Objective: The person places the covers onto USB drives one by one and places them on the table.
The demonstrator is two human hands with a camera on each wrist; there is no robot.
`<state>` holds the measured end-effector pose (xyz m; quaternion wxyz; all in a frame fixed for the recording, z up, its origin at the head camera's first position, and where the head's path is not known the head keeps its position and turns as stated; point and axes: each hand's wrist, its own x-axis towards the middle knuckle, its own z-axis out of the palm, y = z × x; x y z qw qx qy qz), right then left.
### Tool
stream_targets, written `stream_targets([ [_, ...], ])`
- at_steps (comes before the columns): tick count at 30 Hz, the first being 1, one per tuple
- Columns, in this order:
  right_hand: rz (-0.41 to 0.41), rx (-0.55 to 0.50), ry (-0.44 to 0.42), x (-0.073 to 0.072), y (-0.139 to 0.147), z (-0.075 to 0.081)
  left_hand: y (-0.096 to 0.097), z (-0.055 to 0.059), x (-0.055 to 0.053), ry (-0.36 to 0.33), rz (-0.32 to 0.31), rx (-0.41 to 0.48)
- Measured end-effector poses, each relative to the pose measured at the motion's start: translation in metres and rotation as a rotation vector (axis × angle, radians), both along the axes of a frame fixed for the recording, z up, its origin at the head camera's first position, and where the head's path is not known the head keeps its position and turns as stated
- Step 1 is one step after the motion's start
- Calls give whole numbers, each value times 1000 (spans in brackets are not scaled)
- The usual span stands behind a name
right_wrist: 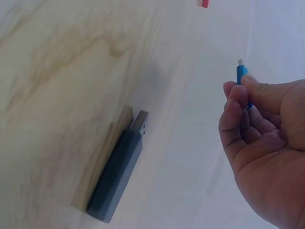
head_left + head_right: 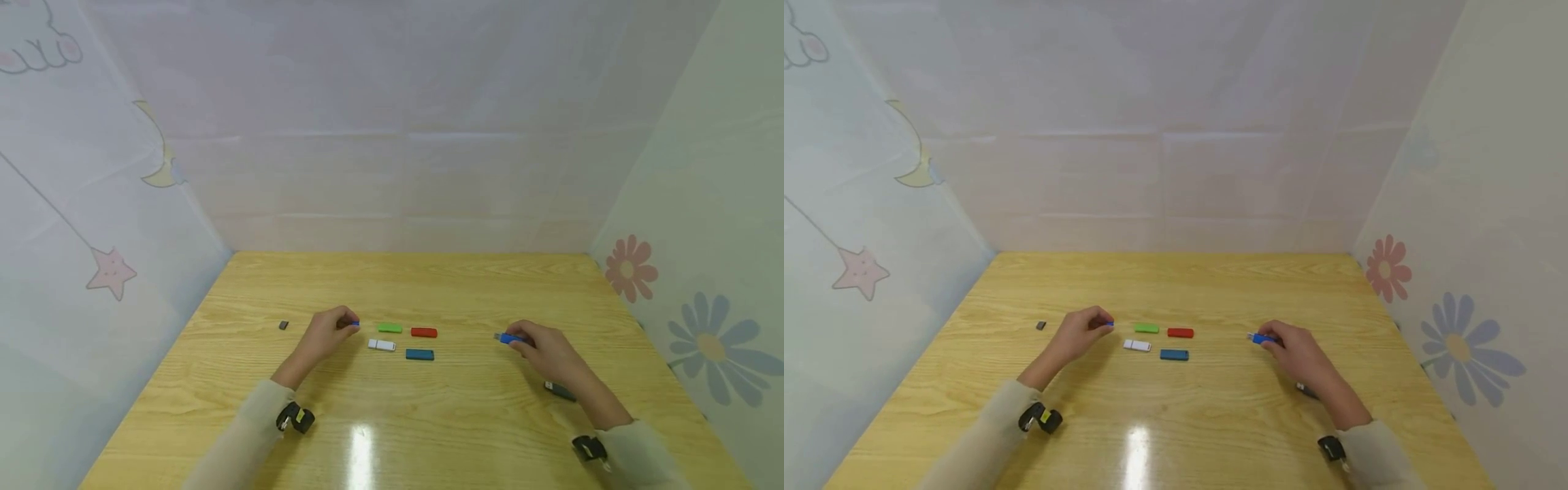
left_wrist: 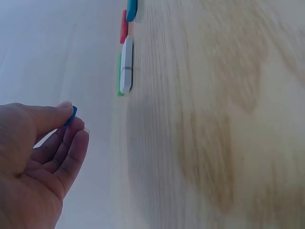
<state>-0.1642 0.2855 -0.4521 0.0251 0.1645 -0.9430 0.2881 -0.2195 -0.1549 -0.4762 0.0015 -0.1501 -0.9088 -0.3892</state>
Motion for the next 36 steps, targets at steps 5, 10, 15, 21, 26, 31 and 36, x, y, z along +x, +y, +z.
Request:
stream_targets([
  [5, 6, -20, 3, 2, -6, 2, 8, 3, 4, -9, -11, 1],
  [10, 8, -43, 1, 2, -15, 2, 15, 5, 8, -15, -51, 21],
  [15, 25, -68, -6, 1, -23, 1, 20, 6, 12, -44, -89, 25],
  [21, 39, -86, -40, 3, -30, 0, 23, 2, 16, -70, -107, 13],
  [26, 63, -87, -19, 3, -34, -1, 26, 0, 17, -69, -129, 19],
  [31, 80, -93, -44, 2, -41, -3, 32, 0, 19, -67, -159, 20],
  [36, 88, -94, -73, 3, -48, -4, 38, 2, 22, -86, -171, 36],
])
